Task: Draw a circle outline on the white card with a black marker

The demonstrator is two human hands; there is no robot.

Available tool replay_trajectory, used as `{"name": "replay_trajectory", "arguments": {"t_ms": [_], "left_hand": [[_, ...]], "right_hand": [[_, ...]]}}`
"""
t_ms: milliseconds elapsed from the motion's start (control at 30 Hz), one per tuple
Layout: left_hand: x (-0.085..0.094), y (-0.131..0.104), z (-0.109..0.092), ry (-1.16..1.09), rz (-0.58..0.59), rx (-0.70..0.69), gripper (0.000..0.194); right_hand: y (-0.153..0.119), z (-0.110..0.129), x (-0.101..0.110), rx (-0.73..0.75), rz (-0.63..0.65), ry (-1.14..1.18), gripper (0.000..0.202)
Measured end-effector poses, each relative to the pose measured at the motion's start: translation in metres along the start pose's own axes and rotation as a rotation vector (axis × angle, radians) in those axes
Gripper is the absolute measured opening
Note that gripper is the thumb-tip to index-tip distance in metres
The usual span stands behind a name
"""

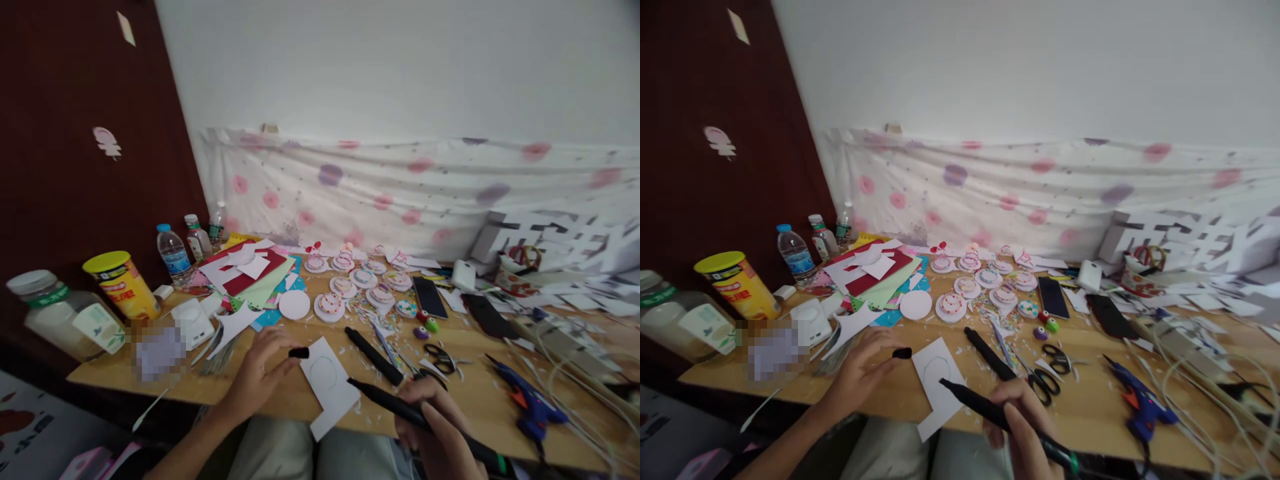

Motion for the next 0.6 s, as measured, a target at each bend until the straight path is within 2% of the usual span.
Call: {"name": "replay_trajectory", "arguments": {"t_ms": [67,133,233,333,433,533,600], "left_hand": [[0.001,0.004,-0.036,-0.144,0.013,-0.078,0.013],[0.004,0.008,-0.065,-0.192,0.026,-0.168,0.015],[0.006,0.011,-0.09,-0.147,0.033,-0.277,0.016],[0.001,0.008,-0.101,-0.045,0.034,-0.345,0.014],[-0.01,0.007,-0.103,0.02,0.064,-0.352,0.016],[-0.027,0.009,-0.1,0.033,0.177,-0.308,0.022],[-0.036,0.009,-0.097,-0.016,0.245,-0.262,0.026]], "right_hand": [[-0.002,0.013,-0.015,0.036,0.035,0.002,0.029],[-0.003,0.022,-0.024,0.049,0.063,-0.028,0.03],[-0.003,0.018,-0.029,0.015,0.12,-0.107,0.031],[-0.002,0.003,-0.031,-0.008,0.203,-0.149,0.031],[0.0,-0.013,-0.037,0.026,0.26,-0.052,0.029],[0.003,-0.031,-0.032,0.052,0.201,0.037,0.03],[0.0,-0.042,-0.022,0.072,0.164,-0.085,0.039]]}}
Point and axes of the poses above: each hand's wrist, its own y-axis towards the middle knuckle, its own x-axis out of the back of the hand, z = x × y, the point moved 9 cm from there along y, towards the middle knuckle, and after that the axes turned 6 degrees about -y, right-handed, at the moved point
